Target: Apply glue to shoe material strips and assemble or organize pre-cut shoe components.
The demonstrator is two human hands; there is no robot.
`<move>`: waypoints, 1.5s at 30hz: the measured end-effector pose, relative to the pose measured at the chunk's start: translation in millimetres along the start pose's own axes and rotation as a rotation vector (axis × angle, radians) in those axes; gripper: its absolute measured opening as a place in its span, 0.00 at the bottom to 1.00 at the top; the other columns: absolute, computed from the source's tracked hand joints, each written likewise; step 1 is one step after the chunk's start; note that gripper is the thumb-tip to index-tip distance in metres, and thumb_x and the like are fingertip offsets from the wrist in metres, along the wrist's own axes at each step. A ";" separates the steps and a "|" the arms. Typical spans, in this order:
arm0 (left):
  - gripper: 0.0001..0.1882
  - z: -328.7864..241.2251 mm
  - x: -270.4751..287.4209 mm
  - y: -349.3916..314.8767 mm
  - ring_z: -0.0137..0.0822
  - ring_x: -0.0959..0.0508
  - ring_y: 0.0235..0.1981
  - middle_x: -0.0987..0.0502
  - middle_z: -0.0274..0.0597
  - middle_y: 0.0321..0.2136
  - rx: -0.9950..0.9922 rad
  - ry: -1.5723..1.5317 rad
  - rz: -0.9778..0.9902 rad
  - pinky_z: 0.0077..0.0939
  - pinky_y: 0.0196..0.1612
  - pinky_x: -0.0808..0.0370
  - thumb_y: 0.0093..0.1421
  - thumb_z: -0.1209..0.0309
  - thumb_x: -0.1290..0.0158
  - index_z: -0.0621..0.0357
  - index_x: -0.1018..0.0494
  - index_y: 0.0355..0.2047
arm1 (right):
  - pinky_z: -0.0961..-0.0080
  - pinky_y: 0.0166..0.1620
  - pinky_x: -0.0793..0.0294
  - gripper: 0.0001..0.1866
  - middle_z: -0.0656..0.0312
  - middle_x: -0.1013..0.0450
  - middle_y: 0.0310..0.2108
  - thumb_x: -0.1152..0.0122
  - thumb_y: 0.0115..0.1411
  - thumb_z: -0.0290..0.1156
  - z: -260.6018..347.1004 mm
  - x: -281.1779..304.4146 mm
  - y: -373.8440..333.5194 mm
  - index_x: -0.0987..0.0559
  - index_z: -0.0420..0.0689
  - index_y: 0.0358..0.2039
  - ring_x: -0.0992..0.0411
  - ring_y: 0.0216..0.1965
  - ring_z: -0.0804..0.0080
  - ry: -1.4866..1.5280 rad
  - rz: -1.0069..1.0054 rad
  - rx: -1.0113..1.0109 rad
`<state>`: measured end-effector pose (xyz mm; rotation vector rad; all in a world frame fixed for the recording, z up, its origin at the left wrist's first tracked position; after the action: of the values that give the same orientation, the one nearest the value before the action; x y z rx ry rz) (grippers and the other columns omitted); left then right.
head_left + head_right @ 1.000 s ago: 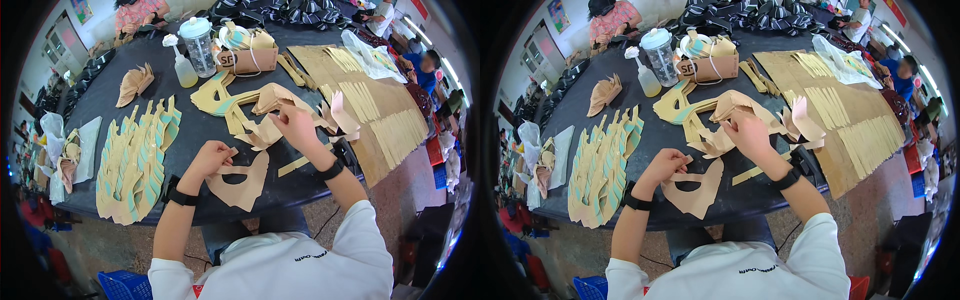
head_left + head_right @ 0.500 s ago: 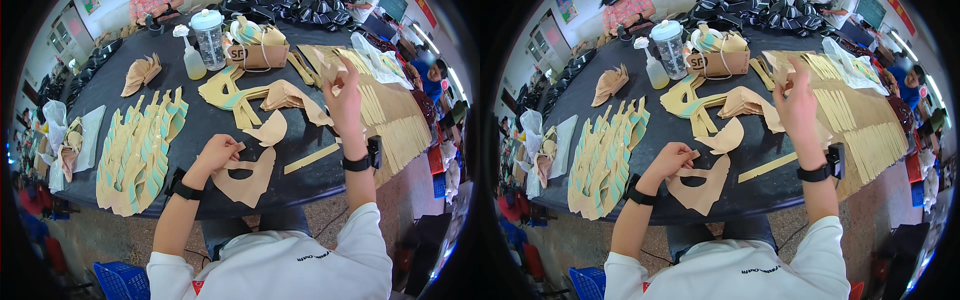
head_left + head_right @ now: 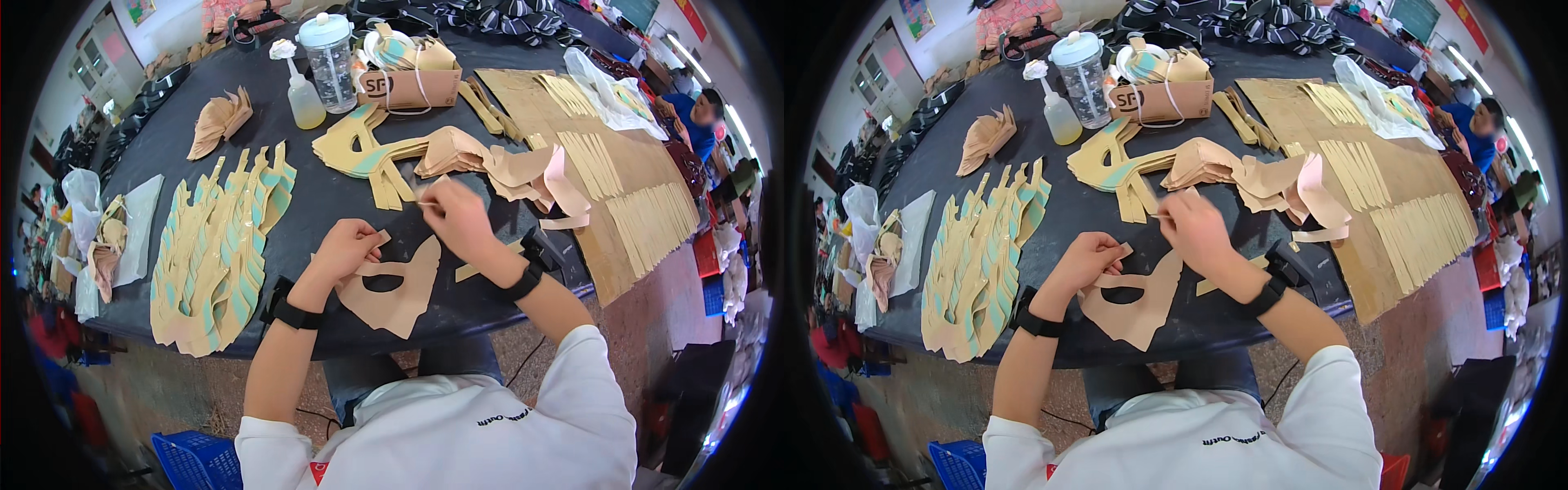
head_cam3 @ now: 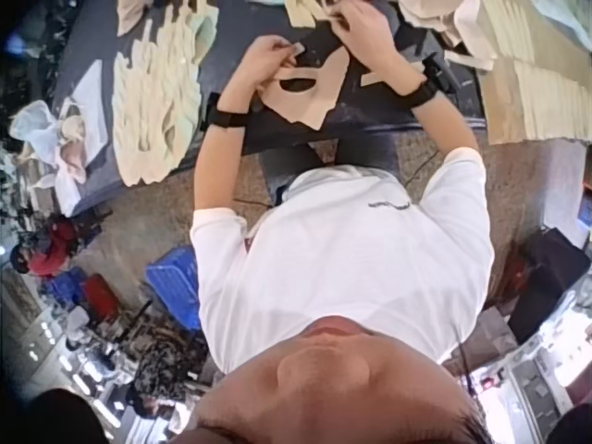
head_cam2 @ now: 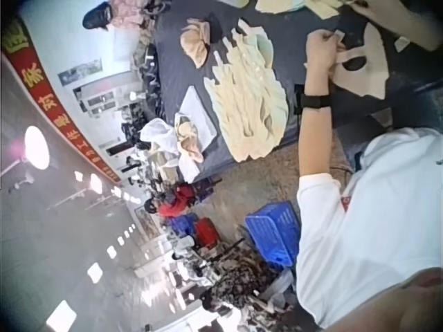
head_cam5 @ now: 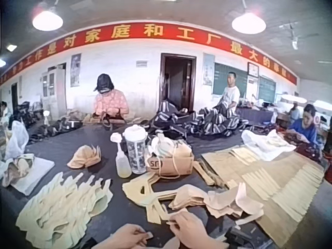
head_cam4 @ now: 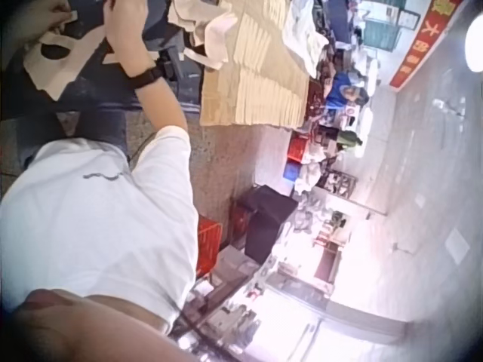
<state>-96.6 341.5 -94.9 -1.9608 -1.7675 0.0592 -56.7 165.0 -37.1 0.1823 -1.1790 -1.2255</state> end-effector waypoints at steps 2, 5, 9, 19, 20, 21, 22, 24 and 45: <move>0.10 2.7 3.5 -3.3 0.27 0.23 0.22 0.24 0.41 0.21 0.009 0.011 -0.024 0.19 0.26 0.26 0.59 0.70 0.48 0.69 0.27 0.31 | 0.68 0.33 0.31 0.08 0.60 0.32 0.26 0.40 0.43 0.23 23.8 16.5 20.0 0.29 0.43 0.26 0.31 0.29 0.61 -0.172 -0.118 0.238; 0.11 0.7 2.5 1.0 0.27 0.24 0.22 0.24 0.41 0.21 -0.018 0.002 0.022 0.19 0.27 0.26 0.59 0.70 0.48 0.69 0.27 0.31 | 0.70 0.35 0.30 0.07 0.60 0.32 0.27 0.42 0.44 0.26 32.6 2.1 13.9 0.28 0.43 0.26 0.31 0.32 0.64 -0.320 0.009 0.361; 0.09 1.5 2.1 2.7 0.24 0.26 0.22 0.25 0.38 0.22 0.014 -0.015 0.046 0.17 0.28 0.27 0.60 0.70 0.48 0.67 0.28 0.31 | 0.73 0.39 0.29 0.08 0.60 0.32 0.27 0.44 0.45 0.29 17.7 -36.7 -19.2 0.26 0.42 0.28 0.31 0.34 0.65 -0.427 0.316 0.388; 0.10 0.1 -5.8 0.6 0.25 0.24 0.22 0.23 0.39 0.21 0.022 0.013 0.086 0.18 0.28 0.28 0.56 0.71 0.47 0.68 0.25 0.30 | 0.66 0.40 0.26 0.14 0.55 0.27 0.35 0.48 0.47 0.20 15.0 -24.9 -35.4 0.29 0.40 0.37 0.28 0.40 0.58 0.068 0.500 -0.055; 0.11 -0.2 -7.3 1.4 0.26 0.23 0.22 0.21 0.40 0.20 -0.002 0.098 0.066 0.20 0.29 0.27 0.55 0.70 0.47 0.68 0.23 0.30 | 0.66 0.40 0.26 0.14 0.55 0.27 0.35 0.48 0.47 0.20 15.0 -24.4 -35.5 0.29 0.40 0.37 0.28 0.40 0.58 0.069 0.502 -0.057; 0.11 0.9 -9.1 2.3 0.26 0.23 0.22 0.21 0.40 0.20 0.001 0.097 0.068 0.20 0.29 0.27 0.55 0.70 0.47 0.68 0.23 0.30 | 0.66 0.40 0.27 0.14 0.55 0.27 0.34 0.49 0.47 0.20 14.0 -23.8 -35.3 0.30 0.40 0.37 0.28 0.39 0.58 0.071 0.502 -0.074; 0.11 0.6 -8.8 3.4 0.27 0.22 0.22 0.21 0.40 0.20 -0.014 0.143 0.047 0.20 0.30 0.27 0.54 0.69 0.46 0.67 0.23 0.29 | 0.66 0.40 0.27 0.13 0.55 0.27 0.33 0.49 0.47 0.19 13.2 -23.6 -34.6 0.30 0.40 0.37 0.28 0.39 0.58 0.074 0.500 -0.089; 0.11 -1.4 -8.4 3.8 0.27 0.21 0.23 0.21 0.40 0.19 -0.026 0.190 0.027 0.21 0.30 0.27 0.53 0.69 0.46 0.67 0.22 0.28 | 0.66 0.41 0.27 0.13 0.55 0.27 0.33 0.49 0.47 0.19 16.0 -22.4 -34.0 0.30 0.40 0.37 0.28 0.39 0.59 0.071 0.476 -0.048; 0.12 -21.0 -10.1 11.0 0.40 0.22 0.20 0.24 0.46 0.15 -0.037 0.501 -0.009 0.31 0.27 0.27 0.48 0.66 0.43 0.62 0.22 0.16 | 0.73 0.35 0.27 0.15 0.60 0.28 0.31 0.44 0.46 0.27 41.3 -22.2 -35.5 0.28 0.41 0.38 0.29 0.34 0.66 -0.164 0.396 0.248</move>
<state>-80.6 324.6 -83.7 -1.7912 -1.4508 -0.4328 -107.9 187.2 -55.7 0.0288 -1.4310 -0.7566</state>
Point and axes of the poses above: each hand's wrist, its own y-axis towards the middle knuckle, its own x-axis out of the back of the hand, z = x × y, the point moved 6 cm from there along y, towards the middle knuckle
